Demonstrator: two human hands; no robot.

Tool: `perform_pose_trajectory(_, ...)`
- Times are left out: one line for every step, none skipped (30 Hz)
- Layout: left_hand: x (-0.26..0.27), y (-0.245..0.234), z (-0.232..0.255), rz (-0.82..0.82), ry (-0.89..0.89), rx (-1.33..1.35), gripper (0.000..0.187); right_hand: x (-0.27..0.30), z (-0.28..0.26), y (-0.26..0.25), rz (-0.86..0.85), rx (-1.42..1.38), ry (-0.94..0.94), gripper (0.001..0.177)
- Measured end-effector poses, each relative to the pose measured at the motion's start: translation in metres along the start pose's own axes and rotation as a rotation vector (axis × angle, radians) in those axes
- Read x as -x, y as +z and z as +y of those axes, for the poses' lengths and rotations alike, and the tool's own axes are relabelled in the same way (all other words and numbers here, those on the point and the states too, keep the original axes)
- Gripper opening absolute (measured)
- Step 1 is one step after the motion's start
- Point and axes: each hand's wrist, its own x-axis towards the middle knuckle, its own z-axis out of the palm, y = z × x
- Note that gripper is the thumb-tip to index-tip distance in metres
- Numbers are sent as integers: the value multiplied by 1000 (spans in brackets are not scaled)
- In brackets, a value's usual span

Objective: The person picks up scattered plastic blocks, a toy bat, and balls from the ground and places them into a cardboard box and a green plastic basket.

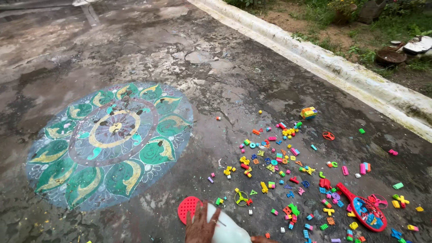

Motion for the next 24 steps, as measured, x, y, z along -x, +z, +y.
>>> perform_pose_trajectory(2,-7,2,-17,28,-13,83,6,-2,-3,-49,-52,37,80)
perform_pose_trajectory(9,-18,4,-50,68,-30,84,13,-3,-5,-84,-93,67,79)
perform_pose_trajectory(17,-33,8,-104,167,-79,84,21,-2,-8,-111,-135,97,78)
perform_pose_trajectory(25,-52,12,-168,272,-134,84,34,1,-16,-134,-177,126,78)
perform_pose_trajectory(35,-70,17,-221,361,-176,85,45,0,-26,-151,-222,154,77)
perform_pose_trajectory(48,-86,24,-251,428,-202,85,58,3,-31,-165,-256,168,76)
perform_pose_trajectory(59,-102,29,-220,469,-196,85,69,1,-35,-178,-283,185,76)
perform_pose_trajectory(71,-116,33,-156,509,-174,87,79,-3,-38,-178,-304,178,75)
perform_pose_trajectory(85,-128,36,-159,517,-181,87,90,-6,-38,-169,-323,169,75)
perform_pose_trajectory(100,-139,35,-146,439,-88,93,101,-6,-35,-157,-337,150,75)
perform_pose_trajectory(109,-148,37,-124,361,12,101,110,-10,-36,-115,-326,90,75)
perform_pose_trajectory(117,-154,41,-121,368,10,101,116,-11,-33,-61,-285,-5,75)
perform_pose_trajectory(120,-159,45,-119,370,24,102,121,-14,-35,11,-211,-129,80)
perform_pose_trajectory(123,-163,49,-118,366,64,103,126,-11,-36,17,-213,-135,80)
perform_pose_trajectory(128,-167,45,-116,348,153,103,125,-7,-33,104,-266,-135,79)
perform_pose_trajectory(132,-167,48,-94,323,291,104,122,-1,-28,225,-312,-138,78)
perform_pose_trajectory(134,-169,52,-69,301,432,105,121,4,-26,393,-338,-139,78)
perform_pose_trajectory(136,-171,57,-38,291,599,106,119,8,-22,513,-364,-129,77)
perform_pose_trajectory(140,-170,61,-22,295,714,107,118,17,-13,595,-407,-102,78)
perform_pose_trajectory(144,-169,63,-5,305,835,108,115,21,-1,554,-483,-108,78)
perform_pose_trajectory(148,-168,69,11,309,918,109,113,23,11,476,-578,-130,79)
perform_pose_trajectory(153,-169,73,28,319,975,110,111,23,25,362,-726,-137,81)
perform_pose_trajectory(156,-172,79,47,335,1029,111,111,18,31,370,-731,-142,81)
perform_pose_trajectory(160,-176,84,62,338,1058,112,113,13,38,317,-786,-201,80)
